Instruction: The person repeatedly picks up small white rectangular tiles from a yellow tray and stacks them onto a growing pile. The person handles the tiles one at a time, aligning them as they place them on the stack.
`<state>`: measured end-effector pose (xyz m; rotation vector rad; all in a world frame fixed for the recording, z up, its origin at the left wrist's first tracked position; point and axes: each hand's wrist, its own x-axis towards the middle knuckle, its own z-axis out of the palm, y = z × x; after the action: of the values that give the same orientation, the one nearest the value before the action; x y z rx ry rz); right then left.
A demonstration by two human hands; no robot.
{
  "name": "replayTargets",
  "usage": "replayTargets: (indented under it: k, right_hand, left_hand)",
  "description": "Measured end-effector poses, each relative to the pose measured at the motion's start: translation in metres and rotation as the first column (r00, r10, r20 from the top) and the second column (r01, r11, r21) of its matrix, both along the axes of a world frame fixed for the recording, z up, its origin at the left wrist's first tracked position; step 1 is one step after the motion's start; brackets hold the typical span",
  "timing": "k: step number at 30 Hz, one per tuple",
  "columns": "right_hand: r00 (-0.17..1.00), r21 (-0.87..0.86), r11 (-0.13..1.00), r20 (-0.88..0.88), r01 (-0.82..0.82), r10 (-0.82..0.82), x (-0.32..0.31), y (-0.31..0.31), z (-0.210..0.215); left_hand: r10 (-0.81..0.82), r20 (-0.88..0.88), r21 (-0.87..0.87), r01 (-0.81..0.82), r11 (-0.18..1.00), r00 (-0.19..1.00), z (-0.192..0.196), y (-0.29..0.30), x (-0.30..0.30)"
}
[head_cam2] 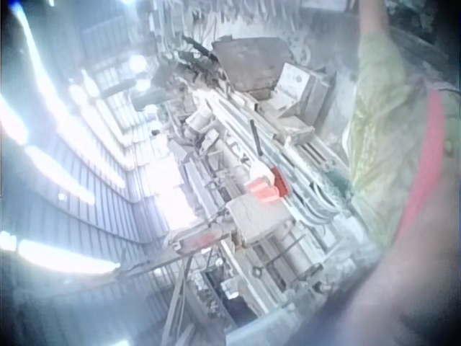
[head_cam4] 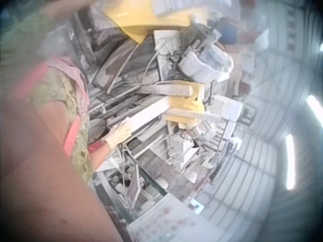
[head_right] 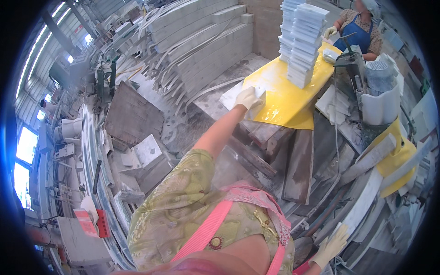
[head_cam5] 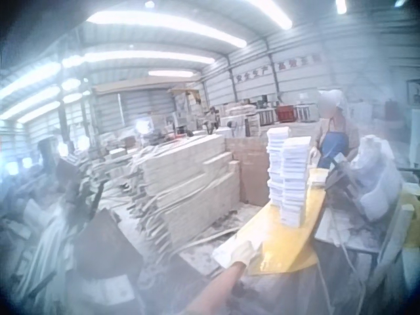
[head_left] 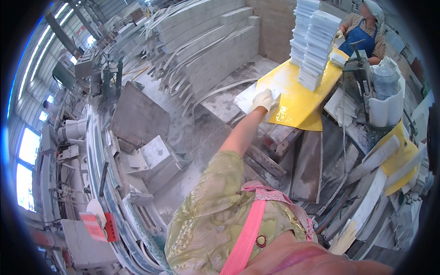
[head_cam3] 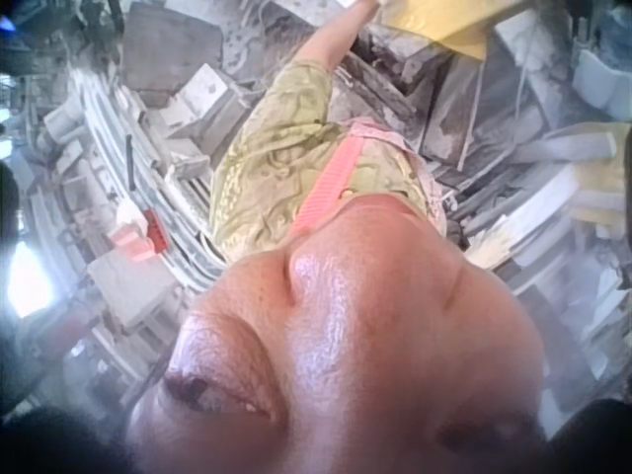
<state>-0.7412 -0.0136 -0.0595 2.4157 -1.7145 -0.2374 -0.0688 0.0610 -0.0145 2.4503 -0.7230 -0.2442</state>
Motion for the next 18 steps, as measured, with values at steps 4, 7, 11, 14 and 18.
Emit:
replayTargets:
  k: [4,7,11,14,18]
  right_hand:
    - [0.996,-0.138,0.990,-0.088,-0.016,0.004,0.004,-0.018,-0.014]
    - [0.994,-0.144,0.989,-0.101,-0.043,0.028,0.006,-0.031,-0.021]
    - [0.992,-0.113,0.989,-0.094,-0.099,0.089,0.002,-0.039,-0.014]
    - [0.648,0.312,0.887,0.605,0.341,-0.463,-0.006,-0.055,0.005]
    - [0.946,-0.087,0.958,0.203,0.273,-0.252,0.010,-0.083,0.036]
  left_hand:
    - [0.005,-0.016,0.016,-0.005,1.000,1.000,0.007,0.001,-0.005]
    - [0.001,-0.039,0.004,-0.001,1.000,0.999,0.013,0.003,-0.008]
    - [-0.004,-0.011,-0.051,0.003,0.999,1.000,0.013,0.005,-0.011]
    - [-0.028,0.033,-0.080,0.030,0.996,0.999,0.012,0.007,-0.012]
    - [-0.068,0.005,-0.132,0.068,0.989,0.998,0.006,0.009,-0.010]
